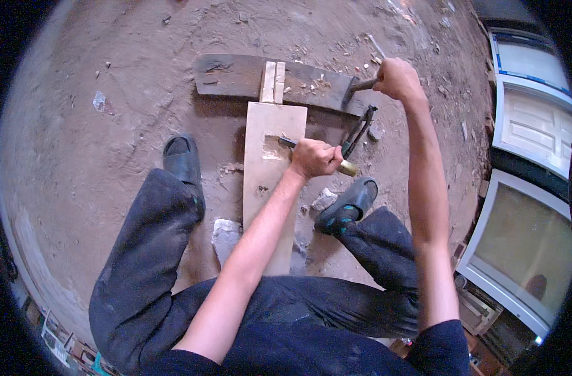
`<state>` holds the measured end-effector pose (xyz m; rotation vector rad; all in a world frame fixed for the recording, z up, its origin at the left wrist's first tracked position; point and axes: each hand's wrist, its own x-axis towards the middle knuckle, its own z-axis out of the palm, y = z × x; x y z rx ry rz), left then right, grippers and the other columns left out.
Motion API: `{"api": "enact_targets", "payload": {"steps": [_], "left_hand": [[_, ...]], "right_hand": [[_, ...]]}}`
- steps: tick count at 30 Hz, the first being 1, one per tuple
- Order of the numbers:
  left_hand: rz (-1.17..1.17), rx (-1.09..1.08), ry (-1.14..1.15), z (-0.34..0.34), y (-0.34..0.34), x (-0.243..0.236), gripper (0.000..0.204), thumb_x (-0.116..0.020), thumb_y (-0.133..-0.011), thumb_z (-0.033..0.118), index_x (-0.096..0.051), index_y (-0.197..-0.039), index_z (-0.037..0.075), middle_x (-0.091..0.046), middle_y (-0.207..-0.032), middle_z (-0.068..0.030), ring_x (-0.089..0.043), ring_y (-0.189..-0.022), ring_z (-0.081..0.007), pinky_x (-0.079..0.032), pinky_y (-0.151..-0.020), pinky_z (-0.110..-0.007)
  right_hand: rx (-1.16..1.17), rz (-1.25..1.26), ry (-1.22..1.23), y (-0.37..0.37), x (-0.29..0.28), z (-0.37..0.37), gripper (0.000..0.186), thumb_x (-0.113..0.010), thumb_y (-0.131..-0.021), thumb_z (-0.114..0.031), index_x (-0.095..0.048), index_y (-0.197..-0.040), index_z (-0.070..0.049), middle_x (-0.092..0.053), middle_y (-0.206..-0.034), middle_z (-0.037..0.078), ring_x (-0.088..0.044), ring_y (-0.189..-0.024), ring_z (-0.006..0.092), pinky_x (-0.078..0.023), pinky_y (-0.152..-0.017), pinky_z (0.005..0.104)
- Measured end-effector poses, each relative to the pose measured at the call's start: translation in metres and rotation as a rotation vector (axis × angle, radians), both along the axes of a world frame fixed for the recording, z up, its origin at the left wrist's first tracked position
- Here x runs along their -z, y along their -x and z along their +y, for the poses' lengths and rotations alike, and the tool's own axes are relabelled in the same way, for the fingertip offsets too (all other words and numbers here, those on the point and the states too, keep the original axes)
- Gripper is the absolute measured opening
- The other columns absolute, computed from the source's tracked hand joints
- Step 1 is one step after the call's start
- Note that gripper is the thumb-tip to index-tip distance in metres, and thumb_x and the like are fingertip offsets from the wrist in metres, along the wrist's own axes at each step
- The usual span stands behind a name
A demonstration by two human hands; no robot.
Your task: The person chisels a piece of wood. The person holds a chisel against the wood and strikes it with a hammer to carve out sections.
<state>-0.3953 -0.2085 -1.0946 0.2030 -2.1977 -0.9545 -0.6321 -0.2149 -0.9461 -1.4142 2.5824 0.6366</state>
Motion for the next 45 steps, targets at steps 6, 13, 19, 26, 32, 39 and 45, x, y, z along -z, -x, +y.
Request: {"api": "enact_targets", "payload": {"steps": [6,13,19,26,32,39,45], "left_hand": [[0.032,-0.018,-0.02,0.001,0.001,0.007,0.038,-0.058,-0.082,0.016,-0.05,-0.045,0.012,-0.052,-0.043,-0.0059,-0.052,-0.037,-0.0225,-0.044,-0.04,-0.036],[-0.016,-0.021,-0.004,0.005,0.002,0.012,0.04,-0.058,-0.082,0.019,-0.05,-0.044,0.011,-0.054,-0.045,-0.0062,-0.054,-0.038,-0.0222,-0.045,-0.04,-0.036],[-0.022,-0.004,-0.011,0.005,0.0,0.005,0.039,-0.058,-0.083,0.018,-0.052,-0.045,0.011,-0.054,-0.045,-0.0063,-0.055,-0.038,-0.0224,-0.045,-0.04,-0.036],[-0.004,-0.026,0.015,0.003,-0.003,0.007,0.04,-0.057,-0.084,0.018,-0.052,-0.045,0.011,-0.054,-0.044,-0.0065,-0.054,-0.037,-0.0231,-0.045,-0.041,-0.036],[0.013,-0.042,-0.018,0.003,0.0,0.004,0.04,-0.058,-0.083,0.018,-0.052,-0.044,0.011,-0.054,-0.045,-0.0073,-0.054,-0.037,-0.0232,-0.046,-0.041,-0.036],[-0.011,-0.05,-0.027,0.004,-0.001,0.003,0.042,-0.057,-0.084,0.021,-0.053,-0.044,0.011,-0.054,-0.044,-0.0065,-0.054,-0.036,-0.0233,-0.045,-0.041,-0.036],[-0.015,-0.069,-0.004,0.004,0.0,0.002,0.043,-0.058,-0.084,0.02,-0.052,-0.042,0.01,-0.054,-0.043,-0.0069,-0.053,-0.035,-0.0238,-0.045,-0.04,-0.036]], "right_hand": [[0.026,-0.134,-0.091,0.021,0.01,-0.001,0.025,-0.077,-0.066,-0.025,-0.074,-0.088,-0.013,-0.069,-0.081,0.014,-0.067,-0.075,0.0294,-0.054,-0.069,0.0387],[-0.072,0.154,-0.167,0.009,0.068,0.064,0.013,-0.06,-0.078,-0.015,-0.07,-0.079,-0.006,-0.07,-0.084,0.016,-0.07,-0.079,0.0286,-0.056,-0.068,0.0424],[0.422,-0.045,0.498,-0.042,0.091,0.162,0.015,-0.062,-0.077,-0.014,-0.063,-0.082,0.0,-0.066,-0.087,0.022,-0.064,-0.082,0.0399,-0.048,-0.075,0.0503],[1.028,-0.737,0.857,-0.146,0.027,0.191,0.04,-0.071,-0.08,-0.042,-0.054,-0.068,-0.008,-0.047,-0.055,-0.002,-0.043,-0.047,0.0108,-0.032,-0.044,0.0292],[1.263,-0.93,0.881,-0.214,0.012,0.214,0.04,-0.066,-0.086,-0.04,-0.05,-0.062,-0.012,-0.045,-0.055,-0.004,-0.039,-0.044,0.0066,-0.028,-0.04,0.0259],[1.406,-0.91,1.21,-0.252,0.01,0.225,0.044,-0.054,-0.093,-0.046,-0.043,-0.067,-0.012,-0.033,-0.051,-0.006,-0.026,-0.039,0.0045,-0.019,-0.035,0.0218],[1.473,-0.915,1.71,-0.262,0.012,0.221,0.044,-0.047,-0.096,-0.049,-0.039,-0.072,-0.013,-0.029,-0.052,-0.005,-0.027,-0.038,0.0065,-0.022,-0.034,0.0224]]}}
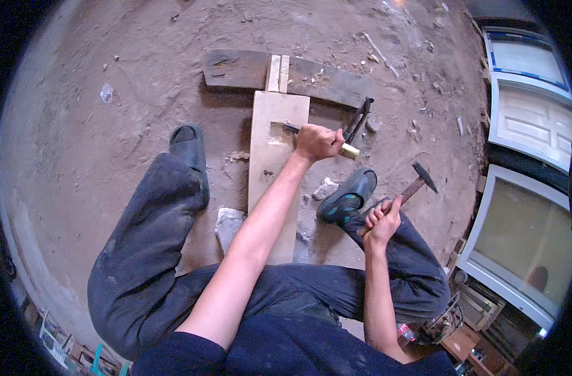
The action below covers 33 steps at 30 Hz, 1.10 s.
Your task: The person chisels a piece of wood. The person holds a chisel against the wood and strikes it with a hammer to carve out sections.
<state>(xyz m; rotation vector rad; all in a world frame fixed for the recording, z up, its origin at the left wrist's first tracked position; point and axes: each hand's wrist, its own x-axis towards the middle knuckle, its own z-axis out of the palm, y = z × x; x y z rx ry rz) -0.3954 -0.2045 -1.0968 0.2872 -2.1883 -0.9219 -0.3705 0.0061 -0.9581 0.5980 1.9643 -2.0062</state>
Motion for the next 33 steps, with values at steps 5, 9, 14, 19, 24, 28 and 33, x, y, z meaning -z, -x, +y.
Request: {"api": "enact_targets", "payload": {"steps": [5,9,14,19,24,28,33], "left_hand": [[0.022,-0.021,-0.009,0.001,0.002,0.002,0.044,-0.058,-0.083,0.019,-0.051,-0.041,0.01,-0.053,-0.043,-0.0072,-0.052,-0.034,-0.0238,-0.044,-0.039,-0.036],[0.018,-0.05,-0.001,0.001,0.004,0.0,0.044,-0.058,-0.083,0.018,-0.05,-0.041,0.01,-0.053,-0.042,-0.0071,-0.052,-0.034,-0.0236,-0.043,-0.038,-0.037],[-0.011,-0.056,0.021,0.002,0.004,0.003,0.04,-0.06,-0.08,0.017,-0.054,-0.041,0.01,-0.054,-0.042,-0.0075,-0.054,-0.035,-0.0236,-0.044,-0.039,-0.036],[0.016,-0.087,0.025,0.001,0.004,0.007,0.04,-0.06,-0.08,0.017,-0.054,-0.041,0.01,-0.054,-0.043,-0.0074,-0.054,-0.035,-0.0234,-0.044,-0.039,-0.036],[-0.015,-0.089,0.019,0.004,0.01,0.005,0.041,-0.059,-0.081,0.017,-0.053,-0.042,0.01,-0.053,-0.043,-0.0079,-0.053,-0.035,-0.0238,-0.043,-0.039,-0.036],[0.0,-0.101,0.025,0.004,0.01,0.006,0.042,-0.058,-0.083,0.015,-0.051,-0.041,0.01,-0.051,-0.042,-0.0083,-0.051,-0.034,-0.0245,-0.042,-0.038,-0.037],[0.02,-0.121,0.031,0.006,0.01,0.007,0.043,-0.058,-0.083,0.015,-0.05,-0.041,0.011,-0.051,-0.041,-0.0079,-0.051,-0.033,-0.0243,-0.042,-0.037,-0.037]], "right_hand": [[-0.309,-0.423,-0.253,-0.001,0.029,0.004,0.046,-0.048,-0.094,-0.053,-0.037,-0.069,-0.016,-0.029,-0.052,-0.006,-0.024,-0.038,0.0053,-0.017,-0.034,0.0232],[-0.142,-0.352,0.019,0.002,0.028,0.015,0.05,-0.043,-0.094,-0.057,-0.036,-0.066,-0.017,-0.024,-0.05,-0.008,-0.018,-0.037,0.0045,-0.013,-0.033,0.0223],[0.102,-0.094,0.162,0.013,0.021,-0.005,0.049,-0.042,-0.095,-0.056,-0.038,-0.069,-0.015,-0.025,-0.052,-0.006,-0.022,-0.039,0.006,-0.017,-0.034,0.0231],[-0.389,-0.617,-0.027,0.014,0.02,-0.006,0.048,-0.044,-0.094,-0.056,-0.038,-0.069,-0.016,-0.025,-0.052,-0.007,-0.021,-0.039,0.0046,-0.015,-0.034,0.0226],[-0.031,-0.18,0.158,0.027,0.018,0.012,0.048,-0.042,-0.095,-0.057,-0.038,-0.072,-0.015,-0.027,-0.055,-0.007,-0.021,-0.041,0.005,-0.016,-0.034,0.0226],[0.322,0.017,0.139,0.027,0.008,-0.02,0.047,-0.041,-0.095,-0.056,-0.038,-0.073,-0.015,-0.027,-0.055,-0.006,-0.021,-0.041,0.0053,-0.017,-0.034,0.0225],[-0.241,-0.478,0.051,0.015,0.028,-0.009,0.047,-0.044,-0.094,-0.056,-0.038,-0.071,-0.016,-0.027,-0.054,-0.007,-0.022,-0.04,0.0046,-0.016,-0.034,0.0218]]}}
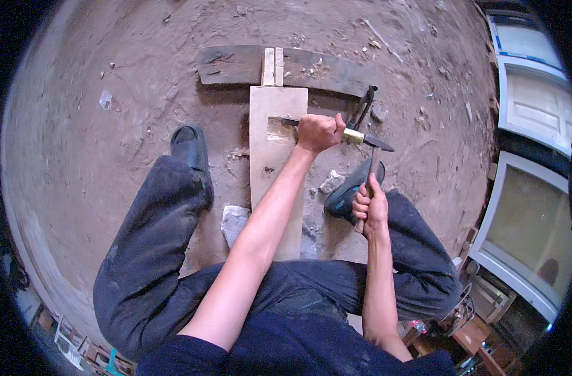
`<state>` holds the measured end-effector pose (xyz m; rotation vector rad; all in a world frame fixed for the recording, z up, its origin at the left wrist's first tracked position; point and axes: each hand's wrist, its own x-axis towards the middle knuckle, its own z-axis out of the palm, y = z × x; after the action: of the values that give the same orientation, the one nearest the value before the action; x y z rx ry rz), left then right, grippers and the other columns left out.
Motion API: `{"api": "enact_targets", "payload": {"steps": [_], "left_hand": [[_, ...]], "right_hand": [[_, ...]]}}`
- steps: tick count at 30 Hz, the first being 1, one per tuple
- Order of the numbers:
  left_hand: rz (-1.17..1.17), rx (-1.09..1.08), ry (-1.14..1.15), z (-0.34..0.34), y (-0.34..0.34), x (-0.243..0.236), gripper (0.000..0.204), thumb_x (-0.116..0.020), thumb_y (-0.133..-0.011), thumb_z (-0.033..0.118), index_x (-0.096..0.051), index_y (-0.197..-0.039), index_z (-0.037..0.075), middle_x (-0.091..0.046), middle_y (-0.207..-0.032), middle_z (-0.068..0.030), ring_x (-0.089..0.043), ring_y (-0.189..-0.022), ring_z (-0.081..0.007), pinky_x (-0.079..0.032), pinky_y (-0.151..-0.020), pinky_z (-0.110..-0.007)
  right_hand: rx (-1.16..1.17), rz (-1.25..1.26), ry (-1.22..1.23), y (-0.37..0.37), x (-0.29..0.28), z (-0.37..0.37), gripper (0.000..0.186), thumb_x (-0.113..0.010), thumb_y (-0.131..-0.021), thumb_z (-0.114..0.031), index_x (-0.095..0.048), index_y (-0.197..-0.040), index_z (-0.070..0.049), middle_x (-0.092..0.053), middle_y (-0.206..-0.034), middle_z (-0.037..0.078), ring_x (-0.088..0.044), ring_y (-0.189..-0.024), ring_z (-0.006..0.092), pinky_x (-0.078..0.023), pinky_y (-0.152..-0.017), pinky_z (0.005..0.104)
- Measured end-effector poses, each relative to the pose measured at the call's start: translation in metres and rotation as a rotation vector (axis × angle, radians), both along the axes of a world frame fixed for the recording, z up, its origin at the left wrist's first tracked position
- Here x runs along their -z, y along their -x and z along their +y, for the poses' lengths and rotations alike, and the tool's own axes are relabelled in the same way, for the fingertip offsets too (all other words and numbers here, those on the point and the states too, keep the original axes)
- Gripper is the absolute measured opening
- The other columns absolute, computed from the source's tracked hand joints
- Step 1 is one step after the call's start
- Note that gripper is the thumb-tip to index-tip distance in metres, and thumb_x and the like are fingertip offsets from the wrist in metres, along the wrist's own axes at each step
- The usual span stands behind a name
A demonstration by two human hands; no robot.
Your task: The person chisels a piece of wood. The person holds a chisel against the wood and strikes it with a hammer to carve out sections.
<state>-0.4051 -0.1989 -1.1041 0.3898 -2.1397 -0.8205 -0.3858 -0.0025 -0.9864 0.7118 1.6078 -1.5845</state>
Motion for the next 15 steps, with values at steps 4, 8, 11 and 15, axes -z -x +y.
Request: {"api": "enact_targets", "payload": {"steps": [4,8,11,15], "left_hand": [[-0.033,-0.017,0.003,-0.006,0.006,-0.004,0.044,-0.057,-0.084,0.015,-0.05,-0.041,0.011,-0.051,-0.04,-0.008,-0.051,-0.033,-0.0246,-0.042,-0.037,-0.037],[-0.02,-0.027,0.01,-0.002,0.006,0.0,0.044,-0.057,-0.084,0.015,-0.05,-0.041,0.01,-0.051,-0.041,-0.0083,-0.051,-0.033,-0.0247,-0.042,-0.038,-0.037],[-0.028,-0.031,0.006,-0.001,0.004,0.0,0.045,-0.057,-0.085,0.015,-0.05,-0.041,0.01,-0.051,-0.041,-0.0082,-0.052,-0.034,-0.0249,-0.042,-0.038,-0.037],[-0.021,-0.04,0.009,-0.004,0.007,0.002,0.045,-0.057,-0.085,0.016,-0.05,-0.041,0.01,-0.051,-0.041,-0.0083,-0.052,-0.033,-0.0251,-0.042,-0.038,-0.038]], "right_hand": [[0.287,0.166,0.142,0.011,-0.001,0.012,0.049,-0.046,-0.094,-0.056,-0.037,-0.068,-0.015,-0.027,-0.053,-0.008,-0.02,-0.039,0.0041,-0.015,-0.033,0.0216],[0.521,0.405,0.046,0.023,-0.02,0.0,0.048,-0.041,-0.095,-0.056,-0.04,-0.073,-0.013,-0.028,-0.054,-0.006,-0.023,-0.041,0.0055,-0.017,-0.035,0.022],[0.542,0.394,0.06,0.012,-0.003,-0.012,0.047,-0.044,-0.095,-0.055,-0.039,-0.075,-0.013,-0.028,-0.055,-0.006,-0.024,-0.042,0.0054,-0.019,-0.035,0.0213],[-0.096,-0.174,0.104,0.023,-0.008,-0.008,0.048,-0.047,-0.094,-0.055,-0.037,-0.068,-0.016,-0.022,-0.05,-0.009,-0.019,-0.037,0.0037,-0.014,-0.031,0.0206]]}}
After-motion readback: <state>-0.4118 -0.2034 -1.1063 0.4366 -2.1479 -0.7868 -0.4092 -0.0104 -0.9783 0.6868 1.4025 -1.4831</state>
